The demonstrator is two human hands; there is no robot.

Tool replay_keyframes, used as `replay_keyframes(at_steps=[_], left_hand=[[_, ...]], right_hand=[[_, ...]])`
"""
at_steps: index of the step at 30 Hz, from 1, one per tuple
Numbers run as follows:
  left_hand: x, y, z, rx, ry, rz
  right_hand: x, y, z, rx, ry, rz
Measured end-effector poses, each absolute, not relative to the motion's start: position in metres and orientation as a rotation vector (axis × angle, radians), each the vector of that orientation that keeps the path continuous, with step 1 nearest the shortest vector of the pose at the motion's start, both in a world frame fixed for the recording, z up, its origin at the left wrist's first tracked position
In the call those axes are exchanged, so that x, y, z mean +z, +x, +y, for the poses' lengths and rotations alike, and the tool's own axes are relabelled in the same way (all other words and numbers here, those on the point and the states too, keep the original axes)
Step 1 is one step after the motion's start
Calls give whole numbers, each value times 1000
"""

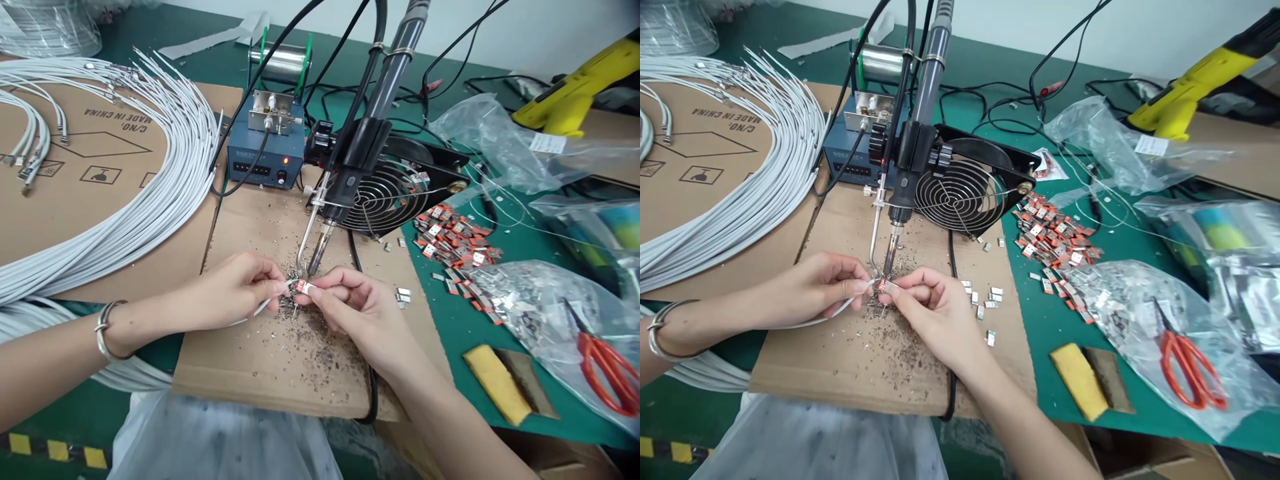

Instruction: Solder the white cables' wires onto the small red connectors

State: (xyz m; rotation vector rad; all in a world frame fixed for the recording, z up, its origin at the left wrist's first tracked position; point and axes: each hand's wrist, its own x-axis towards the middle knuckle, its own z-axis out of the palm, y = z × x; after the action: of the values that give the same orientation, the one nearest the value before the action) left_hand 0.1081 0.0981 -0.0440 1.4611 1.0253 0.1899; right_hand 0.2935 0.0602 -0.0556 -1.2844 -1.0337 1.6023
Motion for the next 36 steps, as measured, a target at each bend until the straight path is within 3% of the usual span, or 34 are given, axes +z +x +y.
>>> replay_keyframes(at_steps=[36], left_hand=[[-32, 110, 102, 253, 1386, 938]], right_hand=[[-54, 298, 55, 1564, -1206, -1043]])
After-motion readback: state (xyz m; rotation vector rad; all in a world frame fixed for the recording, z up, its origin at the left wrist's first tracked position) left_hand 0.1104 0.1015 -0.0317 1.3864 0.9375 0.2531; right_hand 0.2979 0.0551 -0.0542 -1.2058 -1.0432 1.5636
